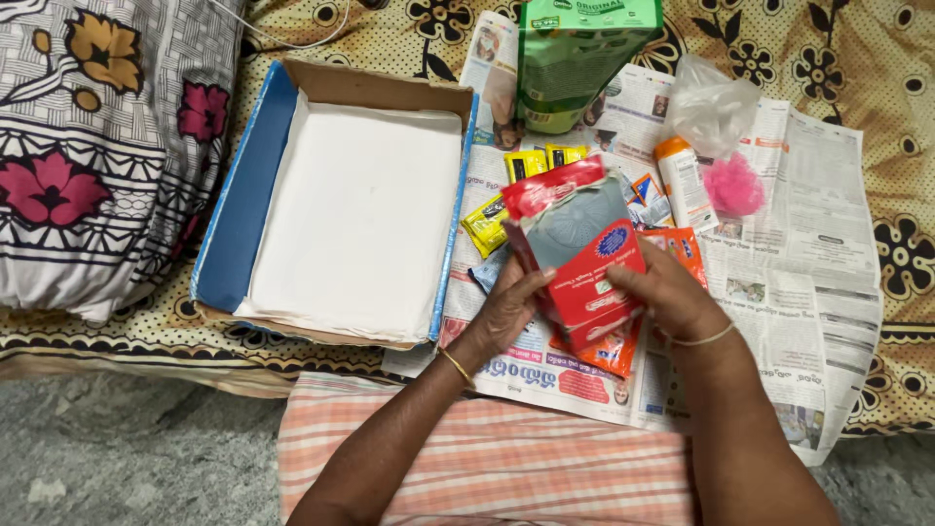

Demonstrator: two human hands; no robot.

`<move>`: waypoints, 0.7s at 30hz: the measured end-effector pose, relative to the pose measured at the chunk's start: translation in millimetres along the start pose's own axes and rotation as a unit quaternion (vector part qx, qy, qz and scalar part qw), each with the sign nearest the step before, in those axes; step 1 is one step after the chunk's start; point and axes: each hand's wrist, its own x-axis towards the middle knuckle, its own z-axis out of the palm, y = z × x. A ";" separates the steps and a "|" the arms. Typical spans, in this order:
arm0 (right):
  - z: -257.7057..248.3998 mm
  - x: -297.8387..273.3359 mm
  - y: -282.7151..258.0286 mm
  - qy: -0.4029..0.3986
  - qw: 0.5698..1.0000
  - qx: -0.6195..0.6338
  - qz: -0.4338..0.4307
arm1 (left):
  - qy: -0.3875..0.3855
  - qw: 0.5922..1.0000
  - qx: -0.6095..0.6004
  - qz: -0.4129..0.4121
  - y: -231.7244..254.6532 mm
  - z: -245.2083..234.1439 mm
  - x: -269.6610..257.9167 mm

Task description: The person sits on a bed and unpacks a red cardboard box, removing several small sachets and packets. They place the items onto a newspaper spread on the bed and then fold the empty box.

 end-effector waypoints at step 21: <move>12.4 16.1 22.1 0.017 0.987 0.083 -0.137 | 0.047 0.951 0.305 0.036 -10.2 -21.1 16.9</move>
